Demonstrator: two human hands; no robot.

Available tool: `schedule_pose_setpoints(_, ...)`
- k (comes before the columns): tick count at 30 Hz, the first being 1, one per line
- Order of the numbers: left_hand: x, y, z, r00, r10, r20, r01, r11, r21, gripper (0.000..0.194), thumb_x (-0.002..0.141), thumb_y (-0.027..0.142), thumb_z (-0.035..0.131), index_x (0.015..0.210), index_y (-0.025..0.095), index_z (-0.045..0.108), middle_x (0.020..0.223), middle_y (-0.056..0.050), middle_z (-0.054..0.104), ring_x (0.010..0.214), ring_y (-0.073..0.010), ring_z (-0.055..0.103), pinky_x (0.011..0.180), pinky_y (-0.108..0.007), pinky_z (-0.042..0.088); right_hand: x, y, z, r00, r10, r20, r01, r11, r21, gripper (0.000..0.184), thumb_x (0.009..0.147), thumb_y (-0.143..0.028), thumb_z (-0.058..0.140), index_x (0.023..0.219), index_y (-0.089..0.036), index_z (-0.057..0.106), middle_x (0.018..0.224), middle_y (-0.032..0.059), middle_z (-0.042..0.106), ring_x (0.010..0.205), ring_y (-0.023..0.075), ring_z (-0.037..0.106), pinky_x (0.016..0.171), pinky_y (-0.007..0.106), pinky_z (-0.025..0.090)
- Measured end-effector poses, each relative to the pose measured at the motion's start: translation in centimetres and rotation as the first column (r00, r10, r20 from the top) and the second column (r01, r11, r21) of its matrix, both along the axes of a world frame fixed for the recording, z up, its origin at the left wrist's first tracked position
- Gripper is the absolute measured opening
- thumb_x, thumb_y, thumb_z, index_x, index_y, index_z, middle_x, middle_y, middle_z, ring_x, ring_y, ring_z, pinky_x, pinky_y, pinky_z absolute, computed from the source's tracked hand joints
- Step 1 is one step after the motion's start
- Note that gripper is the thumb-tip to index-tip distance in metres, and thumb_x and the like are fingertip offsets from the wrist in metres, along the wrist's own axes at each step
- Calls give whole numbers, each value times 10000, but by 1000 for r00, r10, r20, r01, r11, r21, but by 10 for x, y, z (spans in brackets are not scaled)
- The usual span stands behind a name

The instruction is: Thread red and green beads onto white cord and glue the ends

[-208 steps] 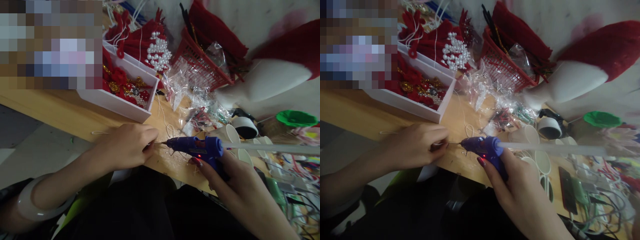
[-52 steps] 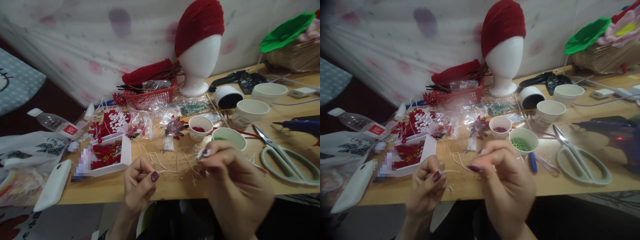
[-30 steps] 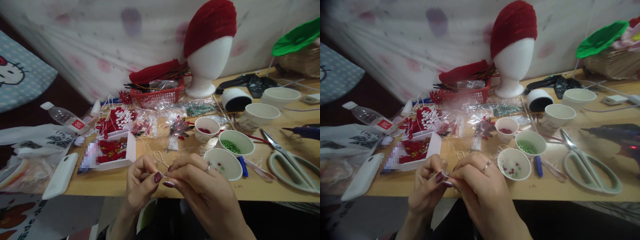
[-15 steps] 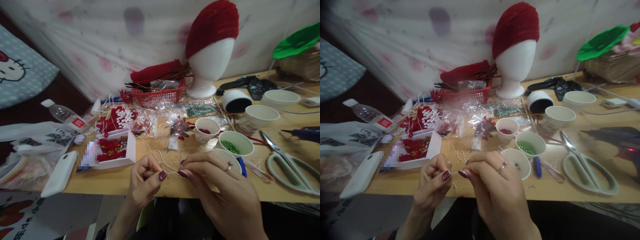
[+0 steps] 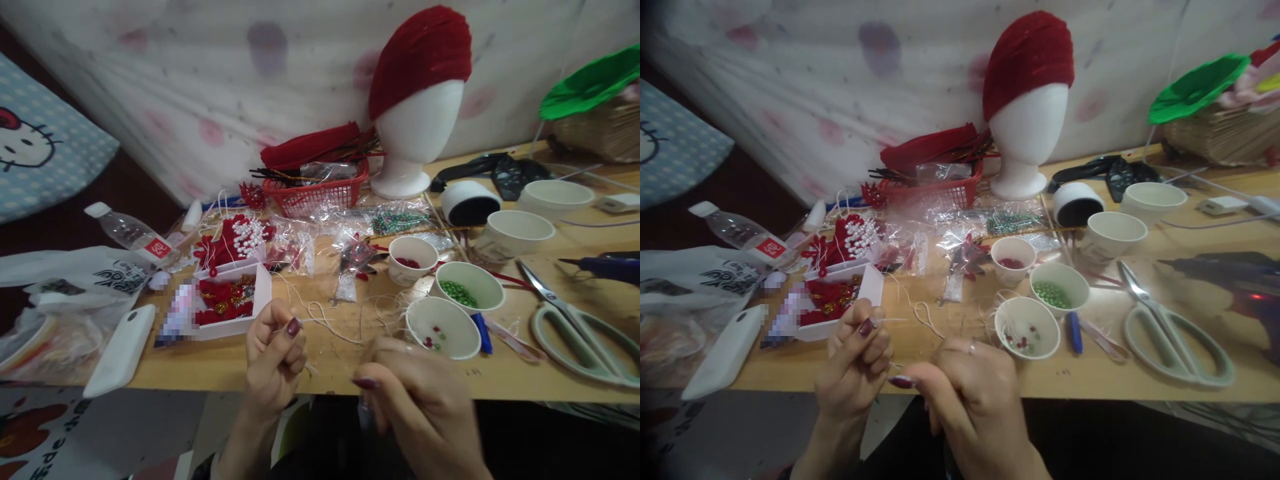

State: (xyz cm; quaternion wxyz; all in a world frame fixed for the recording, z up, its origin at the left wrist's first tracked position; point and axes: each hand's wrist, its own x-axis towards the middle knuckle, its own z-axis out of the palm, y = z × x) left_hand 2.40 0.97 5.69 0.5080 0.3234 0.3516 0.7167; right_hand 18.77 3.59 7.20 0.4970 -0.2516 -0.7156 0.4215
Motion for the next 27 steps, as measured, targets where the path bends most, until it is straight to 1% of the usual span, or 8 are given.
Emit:
schedule_pose_setpoints(2, 1, -1, 0, 1000, -4, -7, 4, 1000, -15, 259, 822, 260, 731, 725, 200, 499, 562, 107, 256, 407, -22, 83, 333, -124, 130, -17, 0, -10, 998, 36, -47, -42, 991, -125, 472, 945, -213, 595, 475, -184, 566, 521, -20, 591, 464, 81, 551, 476, 207, 424)
schedule_pose_setpoints(5, 1, -1, -2, 999, -45, -12, 45, 999, -21, 267, 828, 273, 723, 707, 194, 499, 562, 99, 269, 411, -25, 125, 348, -118, 173, -35, 0, -20, 979, -81, -186, 16, 945, -326, 79, 824, -191, 735, 872, -238, 775, 891, 27, 714, 658, 119, 642, 566, 227, 521)
schedule_pose_setpoints(9, 4, -1, -4, 998, -30, -47, 29, 999, -32, 274, 810, 290, 743, 684, 174, 529, 547, 76, 368, 435, -33, 285, 423, -124, 312, -49, -2, -18, 909, -191, -371, -3, 886, -463, 217, 802, -146, 746, 938, -306, 803, 1027, 23, 696, 907, 141, 680, 777, 247, 555)
schedule_pose_setpoints(14, 9, -3, -5, 995, -9, -95, -8, 984, -178, 328, 718, 348, 822, 663, 178, 547, 591, 38, 463, 543, -77, 438, 515, -158, 405, -52, 1, -14, 846, -204, -492, -36, 900, -435, 90, 788, -148, 779, 748, -228, 788, 839, 5, 728, 806, 123, 697, 751, 219, 559)
schedule_pose_setpoints(18, -3, -2, -7, 956, -28, -291, -29, 981, -190, 269, 713, 445, 800, 771, 228, 653, 688, 1, 521, 617, -138, 505, 538, -223, 470, -45, 7, -19, 896, -206, -394, 136, 971, -198, 77, 791, -123, 795, 750, -164, 744, 808, 13, 756, 780, 115, 712, 791, 216, 556)
schedule_pose_setpoints(22, -18, -7, -3, 700, 139, -700, -137, 989, 60, 316, 769, 507, 725, 1002, 294, 742, 984, -68, 603, 948, -262, 576, 710, -318, 554, -39, 11, -29, 940, -252, -229, 277, 957, 83, 98, 881, -160, 719, 792, -126, 693, 820, 42, 763, 744, 117, 705, 749, 230, 556)
schedule_pose_setpoints(25, -17, -14, 1, 473, 223, -852, -113, 975, 193, 282, 746, 410, 760, 1013, 322, 767, 995, -64, 610, 947, -285, 568, 713, -375, 551, -38, 11, -35, 946, -289, -143, 314, 928, 198, 202, 953, -176, 597, 769, -133, 669, 802, 56, 760, 669, 128, 676, 623, 244, 552)
schedule_pose_setpoints(27, -12, -16, 3, 408, 259, -876, -128, 966, 226, 234, 725, 252, 778, 947, 325, 787, 933, -45, 629, 892, -264, 573, 762, -399, 542, -38, 10, -37, 951, -293, -102, 309, 919, 244, 262, 973, -161, 517, 755, -141, 660, 808, 64, 765, 627, 132, 658, 563, 253, 544)
